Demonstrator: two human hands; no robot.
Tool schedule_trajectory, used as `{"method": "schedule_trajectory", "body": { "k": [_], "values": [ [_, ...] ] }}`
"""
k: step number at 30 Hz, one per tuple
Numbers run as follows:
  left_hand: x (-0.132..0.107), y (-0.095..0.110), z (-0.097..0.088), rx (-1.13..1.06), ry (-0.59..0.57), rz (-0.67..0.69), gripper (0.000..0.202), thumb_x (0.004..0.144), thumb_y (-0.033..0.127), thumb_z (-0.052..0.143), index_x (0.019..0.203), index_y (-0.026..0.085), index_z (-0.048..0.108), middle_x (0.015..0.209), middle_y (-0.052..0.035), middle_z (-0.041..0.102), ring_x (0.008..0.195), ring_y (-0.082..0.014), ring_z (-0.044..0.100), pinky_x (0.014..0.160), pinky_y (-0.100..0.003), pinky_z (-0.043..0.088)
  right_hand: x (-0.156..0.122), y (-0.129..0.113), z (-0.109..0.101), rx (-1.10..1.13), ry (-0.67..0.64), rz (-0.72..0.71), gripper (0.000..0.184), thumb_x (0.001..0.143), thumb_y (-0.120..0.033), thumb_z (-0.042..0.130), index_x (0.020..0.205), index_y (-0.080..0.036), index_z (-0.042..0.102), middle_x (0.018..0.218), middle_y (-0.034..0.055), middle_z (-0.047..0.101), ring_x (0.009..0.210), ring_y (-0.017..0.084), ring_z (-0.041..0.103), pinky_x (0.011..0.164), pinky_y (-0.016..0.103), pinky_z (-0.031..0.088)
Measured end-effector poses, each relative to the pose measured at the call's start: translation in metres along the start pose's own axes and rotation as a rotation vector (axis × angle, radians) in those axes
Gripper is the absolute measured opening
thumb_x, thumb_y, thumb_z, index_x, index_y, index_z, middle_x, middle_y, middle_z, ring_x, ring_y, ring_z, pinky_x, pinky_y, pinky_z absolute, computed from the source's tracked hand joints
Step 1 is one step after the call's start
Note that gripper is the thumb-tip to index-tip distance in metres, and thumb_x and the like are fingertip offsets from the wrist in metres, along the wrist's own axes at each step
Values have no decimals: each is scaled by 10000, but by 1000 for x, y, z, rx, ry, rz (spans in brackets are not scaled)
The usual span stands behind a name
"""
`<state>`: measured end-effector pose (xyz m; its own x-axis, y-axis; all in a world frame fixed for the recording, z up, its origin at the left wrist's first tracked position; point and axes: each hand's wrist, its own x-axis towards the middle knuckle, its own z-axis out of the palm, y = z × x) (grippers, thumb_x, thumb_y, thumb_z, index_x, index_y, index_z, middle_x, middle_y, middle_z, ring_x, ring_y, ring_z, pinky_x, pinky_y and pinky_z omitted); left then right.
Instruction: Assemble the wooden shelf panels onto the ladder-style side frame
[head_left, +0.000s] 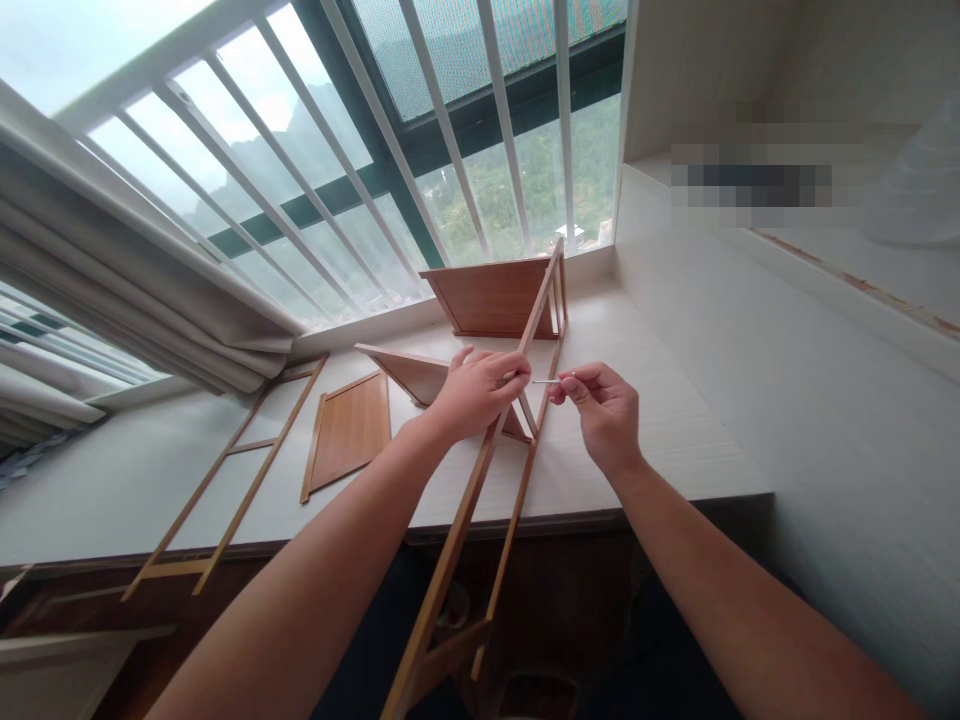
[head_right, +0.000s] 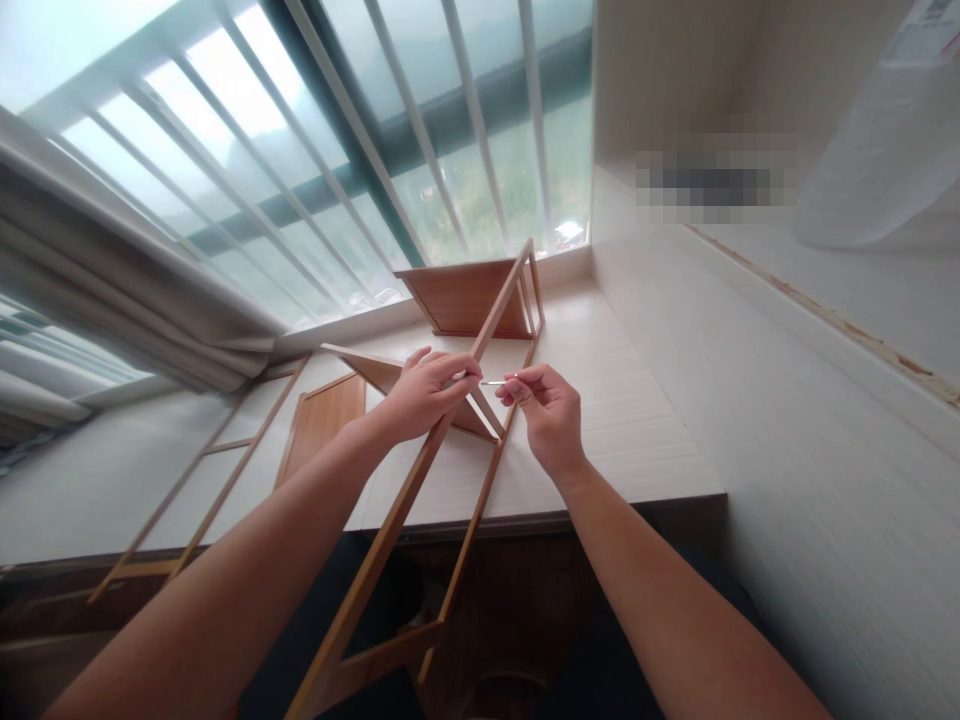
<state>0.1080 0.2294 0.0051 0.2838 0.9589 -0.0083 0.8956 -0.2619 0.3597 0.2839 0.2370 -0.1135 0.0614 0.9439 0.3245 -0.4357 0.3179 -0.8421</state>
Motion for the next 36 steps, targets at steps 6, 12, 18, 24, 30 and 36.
{"method": "schedule_trajectory", "body": {
  "k": [6, 12, 18, 24, 30, 36],
  "values": [
    [-1, 1, -2, 32, -23, 2, 274, 1054, 454, 401, 991, 290, 612, 1076, 26, 744, 1186, -242, 590, 1283, -586, 166, -2, 0, 1, 27, -75, 59, 269, 867, -444, 879, 917, -201, 775, 796, 44, 803, 759, 225, 796, 797, 400, 666],
    [0, -1, -3, 50, -28, 28, 278, 1058, 444, 385, 1003, 289, 608, 1092, 16, 736, 1176, -244, 582, 1245, -569, 220, -3, -2, 4, 14, 1, 20, 225, 845, -391, 903, 895, -198, 800, 796, 50, 815, 766, 231, 813, 815, 396, 684],
    [0, -1, -2, 71, -29, 48, 289, 1052, 439, 376, 1002, 291, 620, 1083, 11, 717, 1156, -242, 582, 1214, -553, 250, -1, -4, 6, 27, 8, 33, 257, 826, -417, 912, 882, -196, 794, 813, 59, 822, 768, 250, 818, 829, 438, 696],
    [1, -3, -2, 80, -27, 50, 295, 1058, 445, 372, 1017, 300, 625, 1103, 11, 724, 1156, -245, 578, 1194, -542, 268, -1, 1, 3, -1, -13, 3, 240, 846, -408, 899, 911, -196, 805, 834, 59, 828, 785, 253, 818, 856, 459, 694],
    [0, -5, -1, 74, -24, 57, 304, 1067, 448, 359, 1013, 300, 619, 1102, 12, 721, 1159, -243, 578, 1185, -539, 268, 1, 5, -6, -71, -62, -59, 164, 881, -356, 871, 942, -209, 830, 901, 59, 839, 822, 247, 814, 850, 437, 676],
    [0, -6, 0, 70, -23, 58, 299, 1070, 451, 356, 1015, 299, 607, 1071, 20, 708, 1133, -235, 573, 1169, -530, 268, 1, 4, -9, -87, -92, -98, 101, 898, -309, 858, 957, -228, 842, 904, 45, 840, 834, 232, 809, 853, 407, 661]
  ]
}}
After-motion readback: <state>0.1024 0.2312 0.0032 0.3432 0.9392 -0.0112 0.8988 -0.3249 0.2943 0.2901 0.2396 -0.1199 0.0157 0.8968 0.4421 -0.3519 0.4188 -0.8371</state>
